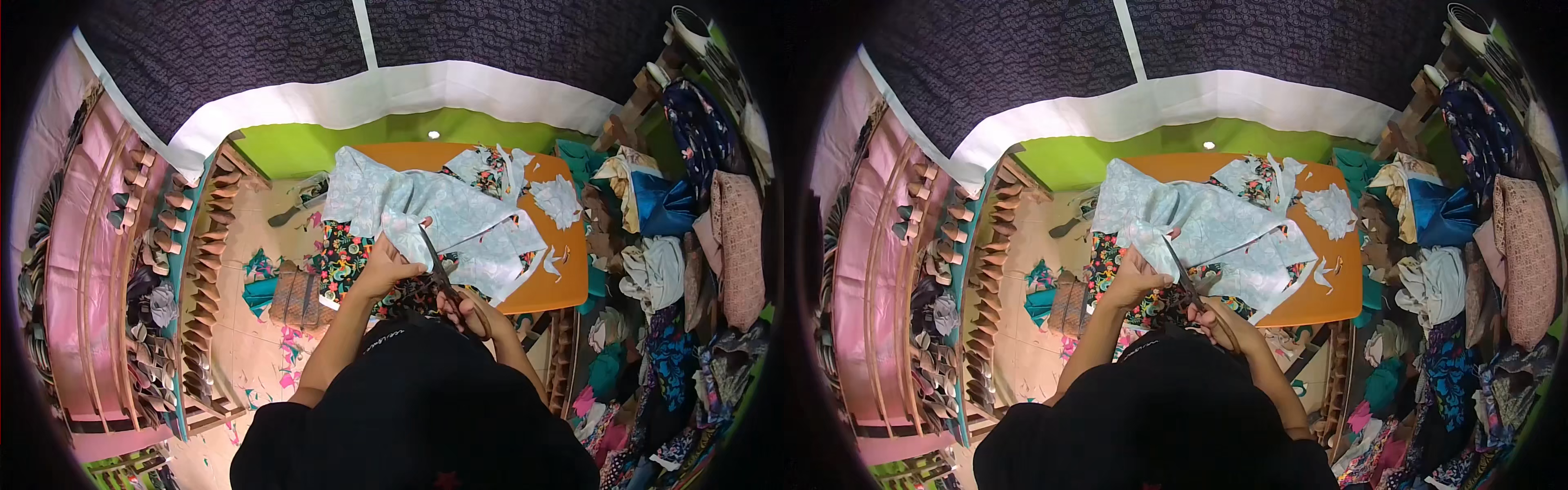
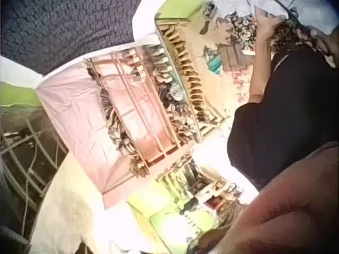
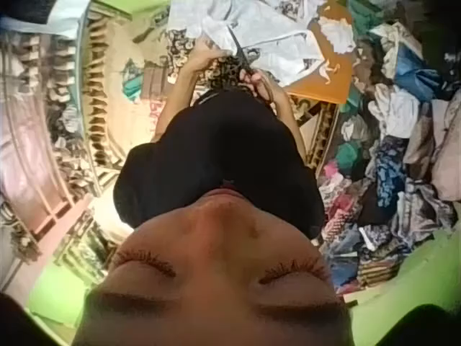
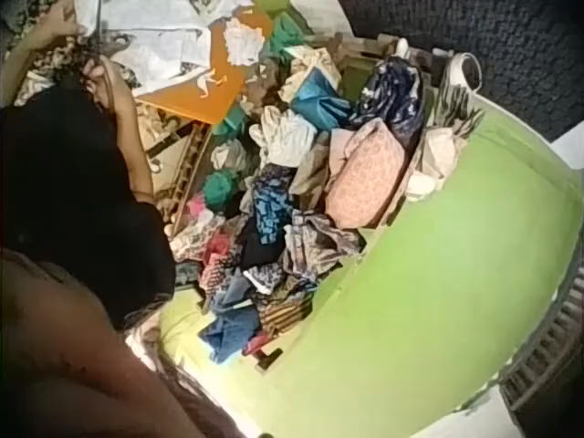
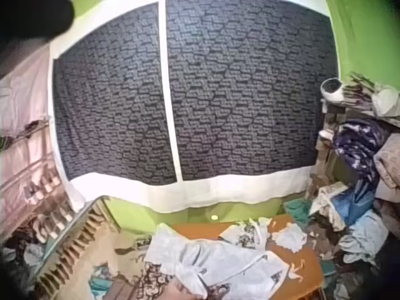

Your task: Cutting out patterns from a piece of light blue floral fabric using scissors.

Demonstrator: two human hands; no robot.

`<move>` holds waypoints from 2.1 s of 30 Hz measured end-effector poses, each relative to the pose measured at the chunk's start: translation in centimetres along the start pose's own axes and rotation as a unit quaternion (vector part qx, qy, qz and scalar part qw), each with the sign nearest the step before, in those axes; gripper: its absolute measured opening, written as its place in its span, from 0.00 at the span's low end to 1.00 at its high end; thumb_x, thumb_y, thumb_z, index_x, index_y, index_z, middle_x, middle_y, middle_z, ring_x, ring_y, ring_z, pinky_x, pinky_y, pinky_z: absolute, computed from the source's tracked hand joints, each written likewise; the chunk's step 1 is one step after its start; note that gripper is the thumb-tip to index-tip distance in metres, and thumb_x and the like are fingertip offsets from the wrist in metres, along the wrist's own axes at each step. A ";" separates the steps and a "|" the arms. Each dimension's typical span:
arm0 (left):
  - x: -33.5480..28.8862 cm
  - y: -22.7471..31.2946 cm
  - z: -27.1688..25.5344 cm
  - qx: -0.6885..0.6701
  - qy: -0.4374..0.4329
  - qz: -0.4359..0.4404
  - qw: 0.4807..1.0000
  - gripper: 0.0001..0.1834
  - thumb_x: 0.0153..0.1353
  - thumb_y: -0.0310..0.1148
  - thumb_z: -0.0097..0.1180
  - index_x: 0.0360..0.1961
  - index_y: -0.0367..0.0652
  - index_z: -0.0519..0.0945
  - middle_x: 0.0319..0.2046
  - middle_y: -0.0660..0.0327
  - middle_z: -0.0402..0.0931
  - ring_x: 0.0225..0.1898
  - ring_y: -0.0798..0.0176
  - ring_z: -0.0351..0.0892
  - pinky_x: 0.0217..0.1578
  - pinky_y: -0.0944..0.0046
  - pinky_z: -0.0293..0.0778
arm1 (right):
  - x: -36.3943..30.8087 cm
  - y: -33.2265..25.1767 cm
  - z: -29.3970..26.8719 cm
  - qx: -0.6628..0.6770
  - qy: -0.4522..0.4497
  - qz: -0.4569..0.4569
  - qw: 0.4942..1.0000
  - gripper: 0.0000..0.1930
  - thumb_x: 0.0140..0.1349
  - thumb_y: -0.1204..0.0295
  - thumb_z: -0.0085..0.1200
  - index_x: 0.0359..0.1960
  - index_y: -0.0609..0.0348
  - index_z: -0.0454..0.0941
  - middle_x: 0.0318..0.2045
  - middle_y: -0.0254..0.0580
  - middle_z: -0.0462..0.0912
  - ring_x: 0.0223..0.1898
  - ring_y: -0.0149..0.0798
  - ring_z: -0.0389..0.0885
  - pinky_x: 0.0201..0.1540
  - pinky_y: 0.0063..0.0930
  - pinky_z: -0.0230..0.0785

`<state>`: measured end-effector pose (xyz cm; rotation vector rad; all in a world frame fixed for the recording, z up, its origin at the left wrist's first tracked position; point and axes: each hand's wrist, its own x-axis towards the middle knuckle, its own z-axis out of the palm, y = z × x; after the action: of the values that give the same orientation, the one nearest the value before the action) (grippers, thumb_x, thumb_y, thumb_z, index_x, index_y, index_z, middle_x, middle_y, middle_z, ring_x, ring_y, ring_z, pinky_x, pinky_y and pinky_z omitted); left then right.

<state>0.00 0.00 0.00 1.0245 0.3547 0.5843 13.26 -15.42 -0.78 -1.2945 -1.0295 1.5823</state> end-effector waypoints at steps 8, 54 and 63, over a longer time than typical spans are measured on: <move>0.2 0.1 0.3 -0.012 -0.001 0.001 1.000 0.42 0.35 0.14 0.57 0.54 0.36 0.52 0.56 0.51 0.57 0.48 0.63 0.67 0.43 0.65 0.70 | 0.2 0.8 0.1 -0.023 0.039 -0.048 0.998 0.43 0.36 0.25 0.32 0.28 0.60 0.64 0.14 0.29 0.61 0.15 0.22 0.62 0.15 0.15 0.55; -0.4 1.0 -0.3 0.071 -0.046 -0.059 0.995 0.44 0.33 0.14 0.57 0.55 0.37 0.52 0.54 0.55 0.62 0.46 0.66 0.69 0.40 0.68 0.70 | -0.3 -0.8 -1.0 -0.212 0.018 -0.006 0.977 0.43 0.32 0.22 0.20 0.20 0.56 0.58 0.16 0.30 0.57 0.21 0.30 0.56 0.23 0.23 0.51; -0.4 0.5 -0.4 0.055 -0.048 -0.045 0.996 0.45 0.32 0.14 0.58 0.55 0.37 0.52 0.54 0.55 0.61 0.41 0.68 0.71 0.35 0.72 0.72 | -0.4 -1.3 -1.0 -0.225 0.014 -0.021 0.974 0.46 0.31 0.22 0.17 0.20 0.58 0.62 0.16 0.33 0.60 0.20 0.32 0.59 0.23 0.24 0.53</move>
<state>-0.67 0.28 0.27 1.1335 0.3486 0.4364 14.40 -15.26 0.39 -1.5735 -1.4450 1.3370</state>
